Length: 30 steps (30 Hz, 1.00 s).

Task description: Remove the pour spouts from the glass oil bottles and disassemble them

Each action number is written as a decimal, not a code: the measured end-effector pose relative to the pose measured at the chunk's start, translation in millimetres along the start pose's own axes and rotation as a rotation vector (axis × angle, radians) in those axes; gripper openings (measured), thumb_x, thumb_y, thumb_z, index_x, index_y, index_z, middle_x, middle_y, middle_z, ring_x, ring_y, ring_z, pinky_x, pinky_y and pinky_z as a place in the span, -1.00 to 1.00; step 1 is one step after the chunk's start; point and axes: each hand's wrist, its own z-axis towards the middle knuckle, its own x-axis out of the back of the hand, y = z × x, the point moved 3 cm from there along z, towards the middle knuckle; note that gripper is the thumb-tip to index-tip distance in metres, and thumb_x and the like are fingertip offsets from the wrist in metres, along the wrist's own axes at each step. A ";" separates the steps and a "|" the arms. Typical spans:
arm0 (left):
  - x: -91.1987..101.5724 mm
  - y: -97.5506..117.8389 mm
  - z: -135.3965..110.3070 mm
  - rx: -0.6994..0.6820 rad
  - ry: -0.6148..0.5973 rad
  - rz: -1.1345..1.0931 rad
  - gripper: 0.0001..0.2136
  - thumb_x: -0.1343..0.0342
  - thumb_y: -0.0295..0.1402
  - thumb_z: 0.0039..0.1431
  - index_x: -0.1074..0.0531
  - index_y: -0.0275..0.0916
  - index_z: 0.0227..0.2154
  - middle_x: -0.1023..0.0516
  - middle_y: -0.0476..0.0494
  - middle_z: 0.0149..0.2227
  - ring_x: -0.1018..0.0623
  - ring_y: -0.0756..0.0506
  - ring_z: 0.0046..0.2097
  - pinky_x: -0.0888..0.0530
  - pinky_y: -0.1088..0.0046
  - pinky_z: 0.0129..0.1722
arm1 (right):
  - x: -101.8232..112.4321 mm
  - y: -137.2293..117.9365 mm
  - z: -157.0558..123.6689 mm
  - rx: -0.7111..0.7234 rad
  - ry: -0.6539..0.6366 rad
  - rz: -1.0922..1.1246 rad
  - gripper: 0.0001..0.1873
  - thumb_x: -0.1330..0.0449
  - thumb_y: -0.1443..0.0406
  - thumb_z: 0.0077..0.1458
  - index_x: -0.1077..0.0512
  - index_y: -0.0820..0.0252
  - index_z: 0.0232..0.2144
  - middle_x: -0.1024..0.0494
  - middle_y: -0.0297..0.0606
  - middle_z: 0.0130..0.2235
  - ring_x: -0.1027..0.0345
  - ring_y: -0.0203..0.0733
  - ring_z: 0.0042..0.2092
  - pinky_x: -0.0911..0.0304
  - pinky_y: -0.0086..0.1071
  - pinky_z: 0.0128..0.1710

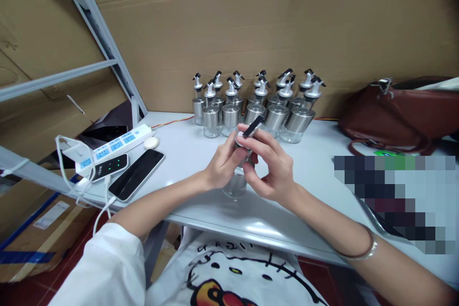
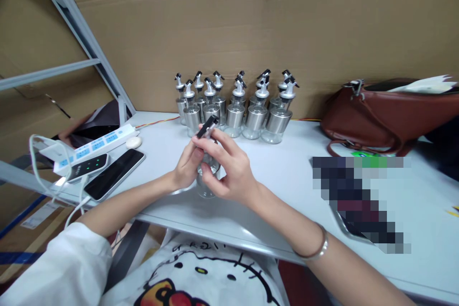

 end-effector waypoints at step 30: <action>-0.1 -4.0 2.9 0.055 -0.025 -0.059 -0.48 0.06 0.15 0.13 -0.34 -0.23 -0.16 -0.52 -0.11 -0.40 -0.52 -0.07 -0.36 -0.44 0.40 -0.35 | -0.7 4.7 -4.6 0.066 0.070 -0.035 -0.56 -0.15 0.34 0.01 -0.31 0.01 0.00 -0.47 -0.11 -0.09 -0.44 -0.02 -0.12 -0.41 -0.12 -0.22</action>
